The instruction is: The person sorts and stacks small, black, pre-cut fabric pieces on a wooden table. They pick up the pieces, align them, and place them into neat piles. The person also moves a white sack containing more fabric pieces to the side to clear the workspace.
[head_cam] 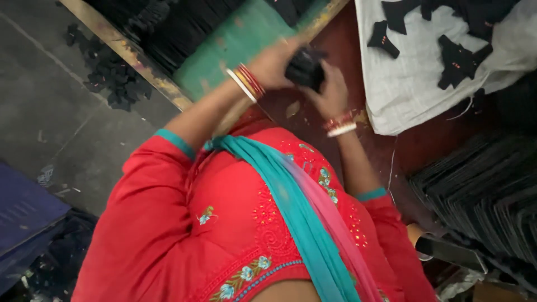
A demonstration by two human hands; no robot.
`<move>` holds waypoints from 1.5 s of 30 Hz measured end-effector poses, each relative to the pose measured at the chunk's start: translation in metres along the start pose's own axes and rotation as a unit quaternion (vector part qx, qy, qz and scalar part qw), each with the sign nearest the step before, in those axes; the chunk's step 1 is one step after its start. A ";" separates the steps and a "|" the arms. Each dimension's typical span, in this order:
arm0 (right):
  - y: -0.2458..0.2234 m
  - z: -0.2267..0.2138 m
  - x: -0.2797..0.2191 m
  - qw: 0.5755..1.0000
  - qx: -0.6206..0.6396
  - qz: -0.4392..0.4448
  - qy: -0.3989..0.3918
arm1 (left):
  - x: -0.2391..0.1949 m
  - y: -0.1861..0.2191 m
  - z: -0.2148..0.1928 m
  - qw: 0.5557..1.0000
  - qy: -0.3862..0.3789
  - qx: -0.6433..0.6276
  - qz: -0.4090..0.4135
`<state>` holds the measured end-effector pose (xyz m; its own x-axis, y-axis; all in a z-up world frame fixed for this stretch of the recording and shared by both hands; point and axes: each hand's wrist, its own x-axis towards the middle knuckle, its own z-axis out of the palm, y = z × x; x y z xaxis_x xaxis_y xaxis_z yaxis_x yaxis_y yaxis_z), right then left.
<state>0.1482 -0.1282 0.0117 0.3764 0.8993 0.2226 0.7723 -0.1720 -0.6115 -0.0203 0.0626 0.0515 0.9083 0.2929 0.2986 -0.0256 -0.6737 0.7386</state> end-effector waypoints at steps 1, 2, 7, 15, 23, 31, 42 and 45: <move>-0.019 0.003 0.023 0.999 0.003 -0.038 -0.003 | 0.002 -0.005 -0.028 1.000 0.002 0.008 0.013; -0.037 0.006 0.046 0.997 0.006 -0.075 -0.006 | 0.004 -0.010 -0.055 1.000 0.004 0.016 0.025; -0.038 0.073 0.111 0.995 -0.051 -0.082 0.016 | 0.020 -0.081 -0.102 0.998 -0.025 0.066 -0.008; -0.015 0.063 0.159 0.991 -0.125 -0.027 0.034 | 0.081 -0.128 -0.087 0.991 -0.068 0.119 0.010; 0.062 0.059 0.207 0.989 0.026 0.062 0.134 | 0.049 -0.123 -0.057 0.969 0.067 0.239 -0.018; 0.097 0.090 0.263 0.987 -0.125 0.033 0.095 | 0.059 -0.098 -0.071 0.986 0.038 0.140 -0.086; 0.127 0.015 0.321 0.991 -0.097 -0.080 0.039 | 0.062 -0.096 -0.069 0.981 0.047 0.146 -0.118; 0.131 0.005 0.310 0.983 -0.120 -0.117 0.077 | 0.065 -0.098 -0.071 0.981 0.037 0.152 -0.114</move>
<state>0.3633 0.1301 -0.0036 0.2323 0.8575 0.4591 0.9387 -0.0741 -0.3366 0.0115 0.1959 0.0411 0.8431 0.5000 0.1980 0.3104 -0.7531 0.5801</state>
